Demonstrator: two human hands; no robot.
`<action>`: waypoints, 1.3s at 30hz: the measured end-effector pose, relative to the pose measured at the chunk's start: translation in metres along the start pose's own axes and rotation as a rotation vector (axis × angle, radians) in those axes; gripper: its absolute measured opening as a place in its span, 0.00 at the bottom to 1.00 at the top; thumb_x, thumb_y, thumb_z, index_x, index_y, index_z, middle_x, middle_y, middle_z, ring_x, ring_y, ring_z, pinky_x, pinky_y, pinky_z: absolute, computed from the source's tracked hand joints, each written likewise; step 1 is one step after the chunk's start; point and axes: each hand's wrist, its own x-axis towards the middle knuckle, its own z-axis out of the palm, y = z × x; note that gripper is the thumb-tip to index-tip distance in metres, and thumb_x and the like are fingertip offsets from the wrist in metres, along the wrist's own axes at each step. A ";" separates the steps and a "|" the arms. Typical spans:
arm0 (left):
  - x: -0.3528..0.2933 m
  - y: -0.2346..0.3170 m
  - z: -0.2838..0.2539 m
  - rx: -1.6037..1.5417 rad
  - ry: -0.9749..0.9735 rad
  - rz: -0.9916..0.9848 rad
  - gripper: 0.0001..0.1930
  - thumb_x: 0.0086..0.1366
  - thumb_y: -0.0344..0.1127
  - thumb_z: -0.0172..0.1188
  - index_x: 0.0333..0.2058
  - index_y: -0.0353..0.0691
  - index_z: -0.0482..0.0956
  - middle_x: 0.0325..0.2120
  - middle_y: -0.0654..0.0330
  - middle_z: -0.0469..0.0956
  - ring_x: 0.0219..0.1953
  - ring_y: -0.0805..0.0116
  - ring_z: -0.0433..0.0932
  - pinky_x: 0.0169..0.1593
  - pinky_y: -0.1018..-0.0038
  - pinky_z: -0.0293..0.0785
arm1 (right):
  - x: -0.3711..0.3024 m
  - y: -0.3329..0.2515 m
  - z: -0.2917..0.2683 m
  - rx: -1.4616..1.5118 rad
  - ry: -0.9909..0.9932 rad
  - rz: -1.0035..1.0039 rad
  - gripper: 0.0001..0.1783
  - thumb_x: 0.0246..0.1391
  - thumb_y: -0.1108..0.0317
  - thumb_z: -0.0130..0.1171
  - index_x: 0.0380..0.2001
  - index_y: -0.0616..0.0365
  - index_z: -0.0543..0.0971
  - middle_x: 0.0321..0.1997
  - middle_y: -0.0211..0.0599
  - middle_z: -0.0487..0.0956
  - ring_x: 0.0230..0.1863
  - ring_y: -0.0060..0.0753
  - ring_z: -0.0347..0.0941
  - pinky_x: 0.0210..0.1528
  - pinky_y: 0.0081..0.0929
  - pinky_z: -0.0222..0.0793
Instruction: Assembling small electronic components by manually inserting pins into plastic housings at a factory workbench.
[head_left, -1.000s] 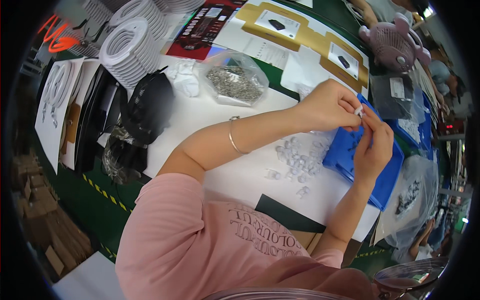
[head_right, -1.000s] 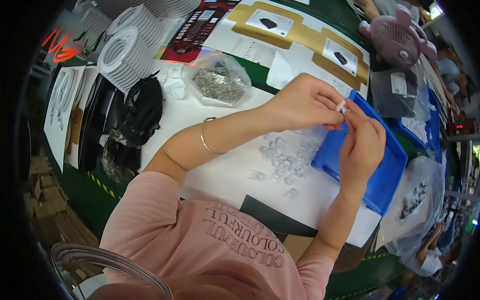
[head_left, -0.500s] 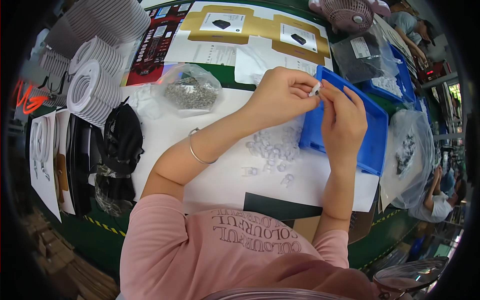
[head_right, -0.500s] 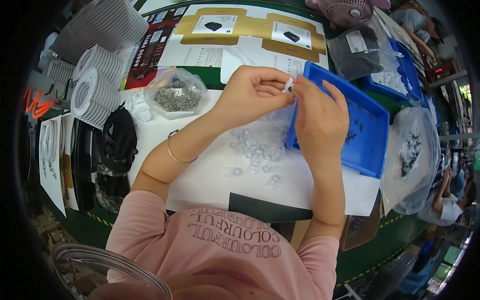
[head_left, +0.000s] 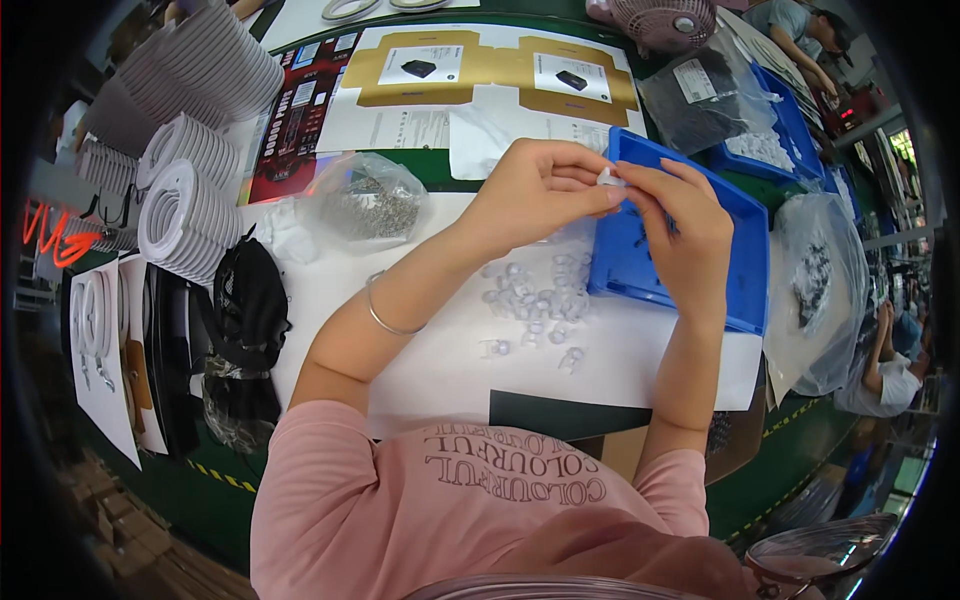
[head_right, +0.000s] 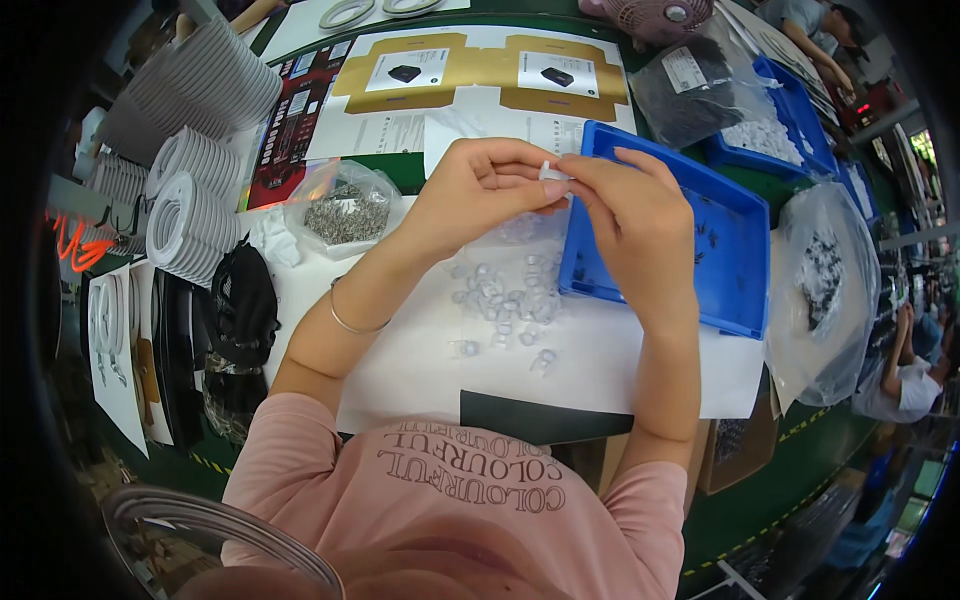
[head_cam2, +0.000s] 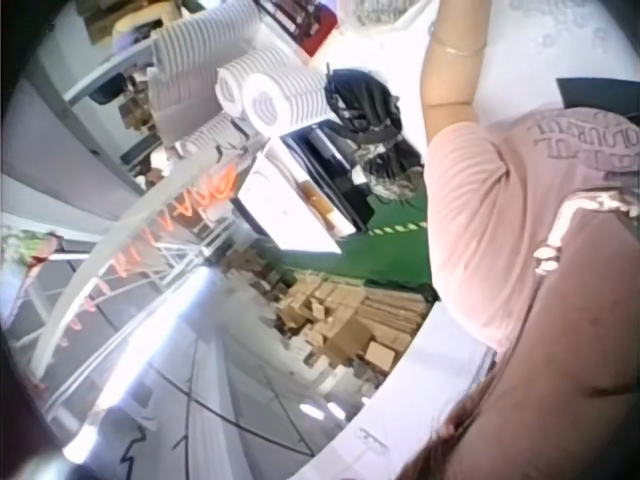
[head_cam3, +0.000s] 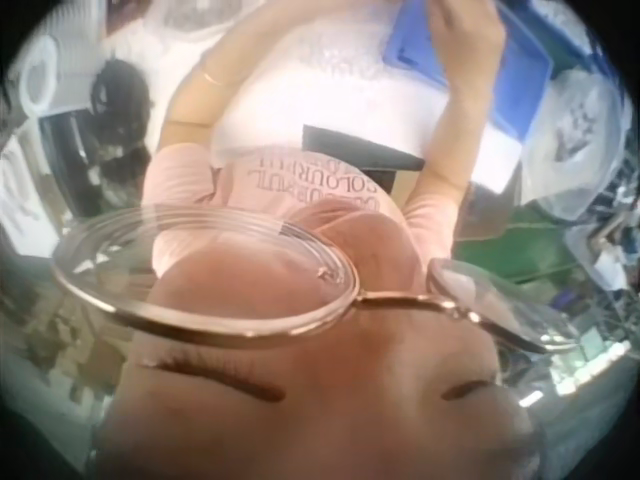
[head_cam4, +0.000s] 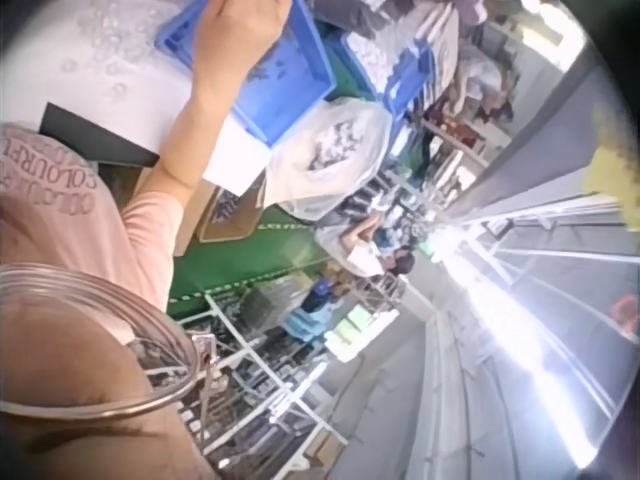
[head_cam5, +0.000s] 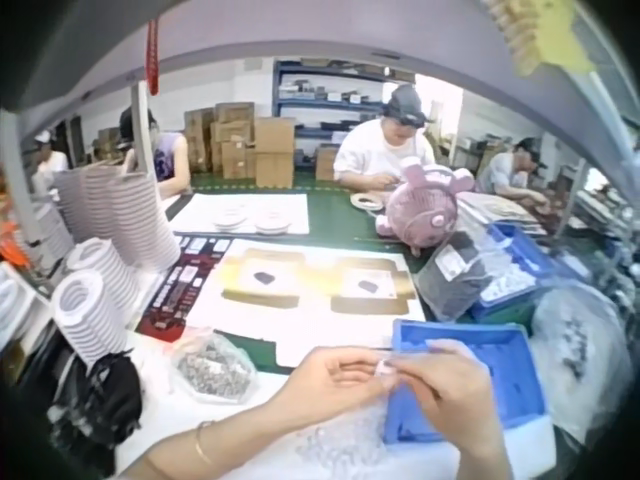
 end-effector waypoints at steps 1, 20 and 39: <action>0.001 -0.001 0.000 -0.027 0.001 0.009 0.13 0.58 0.27 0.60 0.42 0.27 0.74 0.34 0.53 0.79 0.37 0.68 0.80 0.41 0.78 0.77 | 0.000 0.001 -0.001 -0.005 0.007 0.004 0.07 0.45 0.75 0.60 0.32 0.58 0.80 0.32 0.34 0.81 0.34 0.34 0.77 0.48 0.32 0.70; -0.002 -0.002 0.012 0.008 -0.181 -0.113 0.12 0.65 0.32 0.52 0.43 0.30 0.73 0.38 0.54 0.78 0.38 0.67 0.79 0.41 0.75 0.76 | -0.008 0.015 -0.035 0.274 -0.189 0.037 0.07 0.40 0.72 0.62 0.27 0.55 0.79 0.29 0.31 0.79 0.34 0.33 0.75 0.43 0.29 0.66; 0.003 -0.027 0.047 0.501 -0.159 0.255 0.14 0.58 0.34 0.59 0.41 0.33 0.75 0.38 0.53 0.77 0.39 0.60 0.77 0.43 0.72 0.73 | 0.001 0.066 -0.065 0.609 0.002 0.493 0.04 0.47 0.76 0.61 0.28 0.65 0.77 0.37 0.36 0.79 0.35 0.20 0.75 0.38 0.18 0.71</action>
